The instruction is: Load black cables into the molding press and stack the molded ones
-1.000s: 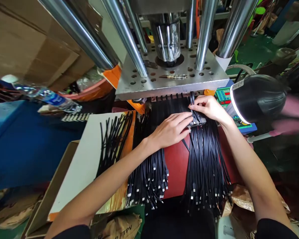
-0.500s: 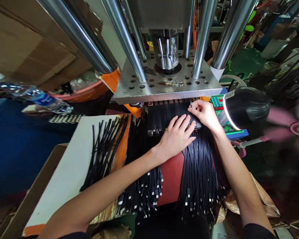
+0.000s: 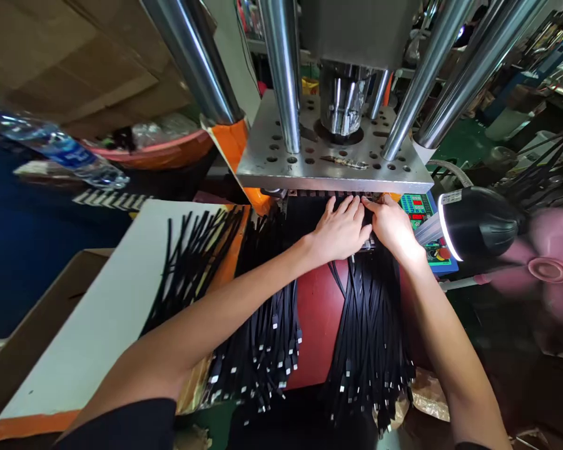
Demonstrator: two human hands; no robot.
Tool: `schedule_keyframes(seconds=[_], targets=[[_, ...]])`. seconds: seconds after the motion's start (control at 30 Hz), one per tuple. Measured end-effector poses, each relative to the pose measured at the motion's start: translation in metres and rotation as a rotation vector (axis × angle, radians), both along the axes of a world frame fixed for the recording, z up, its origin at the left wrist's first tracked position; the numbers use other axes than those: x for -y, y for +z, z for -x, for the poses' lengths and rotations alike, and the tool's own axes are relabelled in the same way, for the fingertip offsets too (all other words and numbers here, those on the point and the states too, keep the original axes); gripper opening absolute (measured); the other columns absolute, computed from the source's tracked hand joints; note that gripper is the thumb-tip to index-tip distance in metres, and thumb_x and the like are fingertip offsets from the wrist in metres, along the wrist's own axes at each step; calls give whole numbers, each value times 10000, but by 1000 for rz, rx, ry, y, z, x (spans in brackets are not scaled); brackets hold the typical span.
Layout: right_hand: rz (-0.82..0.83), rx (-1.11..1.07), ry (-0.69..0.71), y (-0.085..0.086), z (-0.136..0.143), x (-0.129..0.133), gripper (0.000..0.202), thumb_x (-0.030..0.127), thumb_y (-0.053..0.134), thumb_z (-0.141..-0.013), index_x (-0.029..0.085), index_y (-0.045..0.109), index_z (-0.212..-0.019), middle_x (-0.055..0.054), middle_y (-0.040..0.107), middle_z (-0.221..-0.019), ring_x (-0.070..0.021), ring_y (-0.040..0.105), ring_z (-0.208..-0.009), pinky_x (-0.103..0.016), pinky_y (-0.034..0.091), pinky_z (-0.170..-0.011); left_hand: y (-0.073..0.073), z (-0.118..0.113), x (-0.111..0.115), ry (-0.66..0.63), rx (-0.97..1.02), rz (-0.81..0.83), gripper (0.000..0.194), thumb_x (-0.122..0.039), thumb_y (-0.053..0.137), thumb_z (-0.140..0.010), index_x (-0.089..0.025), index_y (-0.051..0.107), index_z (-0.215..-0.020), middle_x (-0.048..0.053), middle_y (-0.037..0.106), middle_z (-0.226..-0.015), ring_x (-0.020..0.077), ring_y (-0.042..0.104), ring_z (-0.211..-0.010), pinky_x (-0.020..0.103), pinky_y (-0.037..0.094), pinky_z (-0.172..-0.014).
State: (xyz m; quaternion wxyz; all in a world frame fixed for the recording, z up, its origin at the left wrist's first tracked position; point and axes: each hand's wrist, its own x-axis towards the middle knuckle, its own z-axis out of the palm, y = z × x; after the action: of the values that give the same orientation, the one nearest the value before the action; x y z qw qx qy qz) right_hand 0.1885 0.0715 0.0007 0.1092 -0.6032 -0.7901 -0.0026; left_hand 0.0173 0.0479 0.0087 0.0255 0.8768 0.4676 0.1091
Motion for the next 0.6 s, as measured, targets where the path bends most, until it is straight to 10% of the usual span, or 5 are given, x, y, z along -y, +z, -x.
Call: schedule_keyframes(seconds=[0.37,0.5,0.6], targets=[[1,-17,58,10,9,-49,567,76,392,-942,67,653,-1445,-275,652,-1404,-382,644,-1224,-512,515,-1047,19,2,-57,-8,71,-14,470,-198,414,-1067,8,604,-1445,278,611,-1513,359,590,-1426,520,427,-1236],[-131,-238,142,6,-26,57,659,136,390,-973,111,467,-1627,-235,601,-1434,-339,629,-1281,-498,538,-1078,35,65,48,-195,394,197,506,-199,513,-1030,-151,590,-1528,137,533,-1644,259,474,-1550,437,358,-1316],[-221,-500,-107,-22,-66,186,467,297,490,-1044,294,620,-1493,-137,713,-1221,-309,702,-1103,-529,560,-1025,23,138,182,-134,464,847,367,-368,627,-1003,-395,754,-1346,26,754,-1389,269,714,-1278,424,564,-1135]])
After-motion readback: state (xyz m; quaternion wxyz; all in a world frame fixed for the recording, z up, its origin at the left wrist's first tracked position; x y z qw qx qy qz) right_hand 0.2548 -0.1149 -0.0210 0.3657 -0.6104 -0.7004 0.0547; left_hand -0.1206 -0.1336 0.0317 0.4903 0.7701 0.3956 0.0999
